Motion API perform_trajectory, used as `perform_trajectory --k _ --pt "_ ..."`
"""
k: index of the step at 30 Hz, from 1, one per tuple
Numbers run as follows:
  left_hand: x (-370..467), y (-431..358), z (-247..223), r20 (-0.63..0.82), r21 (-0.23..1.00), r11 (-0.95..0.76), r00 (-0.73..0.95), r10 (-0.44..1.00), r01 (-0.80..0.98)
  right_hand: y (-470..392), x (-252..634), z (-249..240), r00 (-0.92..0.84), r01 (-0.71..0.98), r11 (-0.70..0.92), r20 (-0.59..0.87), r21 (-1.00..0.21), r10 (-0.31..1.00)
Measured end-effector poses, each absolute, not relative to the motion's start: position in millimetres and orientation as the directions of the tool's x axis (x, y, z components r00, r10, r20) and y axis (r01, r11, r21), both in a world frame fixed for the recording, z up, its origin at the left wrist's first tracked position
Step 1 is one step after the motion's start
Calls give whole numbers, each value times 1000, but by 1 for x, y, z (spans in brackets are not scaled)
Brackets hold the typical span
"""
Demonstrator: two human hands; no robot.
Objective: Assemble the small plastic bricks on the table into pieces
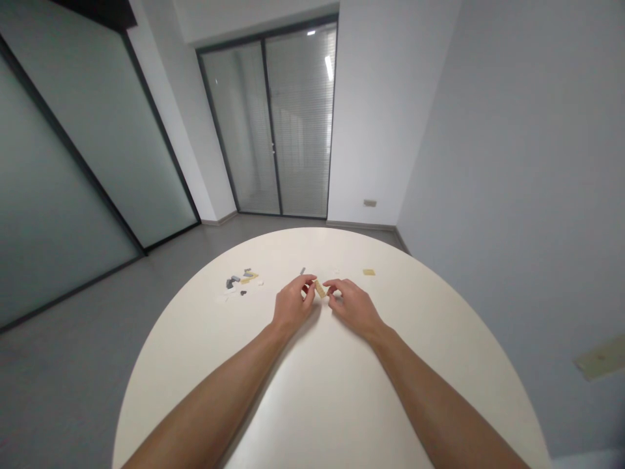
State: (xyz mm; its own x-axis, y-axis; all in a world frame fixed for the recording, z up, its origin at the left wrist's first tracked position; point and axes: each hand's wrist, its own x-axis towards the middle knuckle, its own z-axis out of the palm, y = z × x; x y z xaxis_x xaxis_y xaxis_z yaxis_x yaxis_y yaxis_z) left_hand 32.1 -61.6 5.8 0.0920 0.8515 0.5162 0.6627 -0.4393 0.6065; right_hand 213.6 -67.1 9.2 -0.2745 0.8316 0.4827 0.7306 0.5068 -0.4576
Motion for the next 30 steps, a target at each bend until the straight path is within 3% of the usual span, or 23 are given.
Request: perform_trajectory --k 13,20,30 --pt "32 -58 4 513 656 -464 99 853 595 -65 214 7 -306 687 558 512 -465 803" --pt "32 -57 1 512 675 -534 198 836 509 -63 216 3 -324 661 562 486 -498 812" --pt "33 -60 1 485 673 -523 222 846 523 -65 214 7 -267 609 531 479 -589 836"
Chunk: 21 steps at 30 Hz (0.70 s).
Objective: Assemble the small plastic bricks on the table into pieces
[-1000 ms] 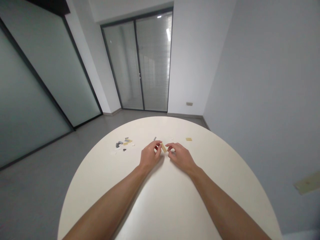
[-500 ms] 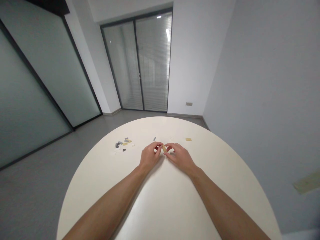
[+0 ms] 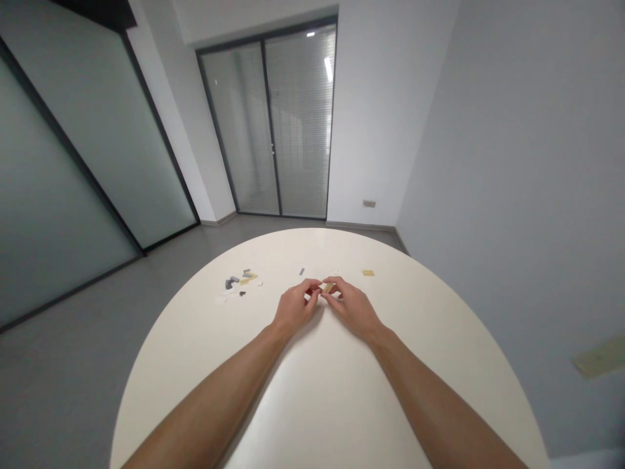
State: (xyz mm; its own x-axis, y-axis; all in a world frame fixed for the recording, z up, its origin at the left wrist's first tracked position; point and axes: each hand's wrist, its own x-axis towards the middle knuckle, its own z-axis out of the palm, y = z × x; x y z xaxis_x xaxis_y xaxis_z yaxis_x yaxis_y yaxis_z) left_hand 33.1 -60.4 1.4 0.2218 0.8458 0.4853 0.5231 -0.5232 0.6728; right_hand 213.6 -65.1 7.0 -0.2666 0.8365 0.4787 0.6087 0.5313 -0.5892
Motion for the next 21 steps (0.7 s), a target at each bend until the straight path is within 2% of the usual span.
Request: perform_trajectory --k 7,21 --pt "33 -60 0 483 632 -549 276 831 546 -65 213 7 -217 619 478 449 -623 867" --pt "32 -63 6 516 571 -528 226 827 629 -62 214 7 -212 651 526 535 -547 818"
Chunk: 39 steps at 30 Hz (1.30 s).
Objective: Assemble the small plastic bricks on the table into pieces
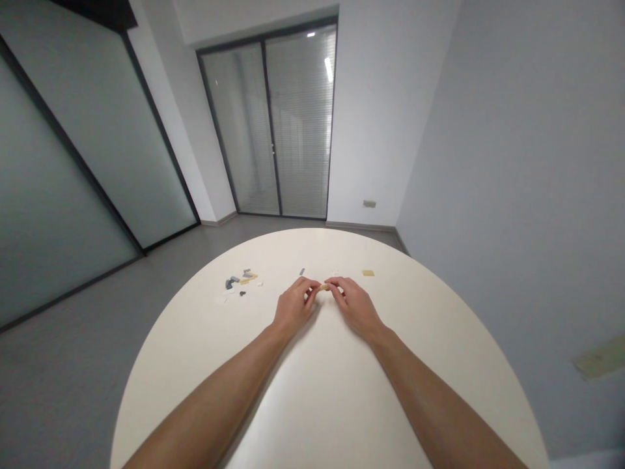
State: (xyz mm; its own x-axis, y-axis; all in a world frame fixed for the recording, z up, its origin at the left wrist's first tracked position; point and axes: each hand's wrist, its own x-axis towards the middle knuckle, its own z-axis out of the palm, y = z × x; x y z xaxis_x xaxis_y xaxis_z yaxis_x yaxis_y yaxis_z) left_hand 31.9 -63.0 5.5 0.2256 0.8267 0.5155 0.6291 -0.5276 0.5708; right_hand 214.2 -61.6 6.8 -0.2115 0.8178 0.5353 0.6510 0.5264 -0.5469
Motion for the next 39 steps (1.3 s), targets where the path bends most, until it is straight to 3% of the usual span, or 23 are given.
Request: perform_trajectory --k 23,39 --pt "32 -62 4 505 584 -518 219 835 626 -58 217 2 -195 669 529 564 -522 802" --pt "30 -60 0 503 514 -520 251 827 682 -58 219 3 -259 685 577 591 -445 764"
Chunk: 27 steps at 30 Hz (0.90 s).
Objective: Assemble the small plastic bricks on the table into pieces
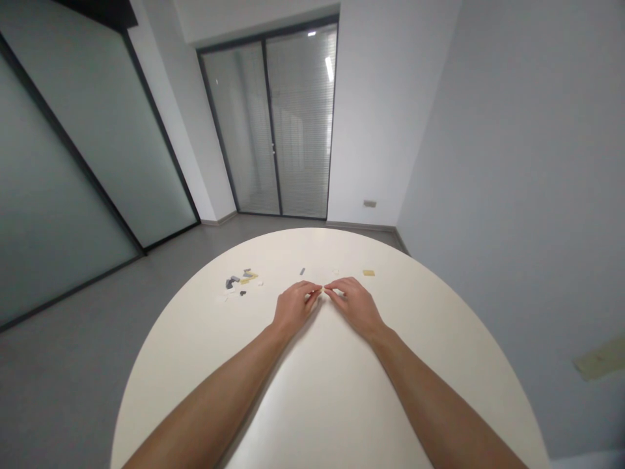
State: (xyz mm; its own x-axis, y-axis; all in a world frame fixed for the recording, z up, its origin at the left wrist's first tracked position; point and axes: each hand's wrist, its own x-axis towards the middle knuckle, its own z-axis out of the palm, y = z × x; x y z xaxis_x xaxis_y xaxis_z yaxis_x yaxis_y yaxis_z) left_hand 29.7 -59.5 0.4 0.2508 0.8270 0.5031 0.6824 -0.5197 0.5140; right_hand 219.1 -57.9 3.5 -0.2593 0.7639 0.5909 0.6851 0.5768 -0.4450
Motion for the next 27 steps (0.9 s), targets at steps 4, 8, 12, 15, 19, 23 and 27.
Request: perform_trajectory --k 4,8,12,15,19,23,27 --pt "30 -59 0 486 516 -508 253 837 690 -58 219 4 -263 695 559 564 -452 783" --pt "30 -57 -1 469 511 -492 250 847 705 -59 219 4 -263 699 545 543 -462 798" --pt "30 -56 -2 474 507 -497 253 843 705 -60 219 5 -250 708 525 527 -472 812" --pt "30 -56 -2 475 509 -496 251 844 704 -60 219 6 -236 718 498 503 -486 831" --pt "30 -58 -1 480 531 -506 251 841 680 -60 220 5 -254 705 516 505 -486 825" --pt "30 -59 0 486 541 -512 249 838 667 -59 221 4 -286 686 558 533 -467 797" --pt "30 -59 1 492 542 -527 261 831 655 -59 220 5 -290 683 566 541 -461 790"
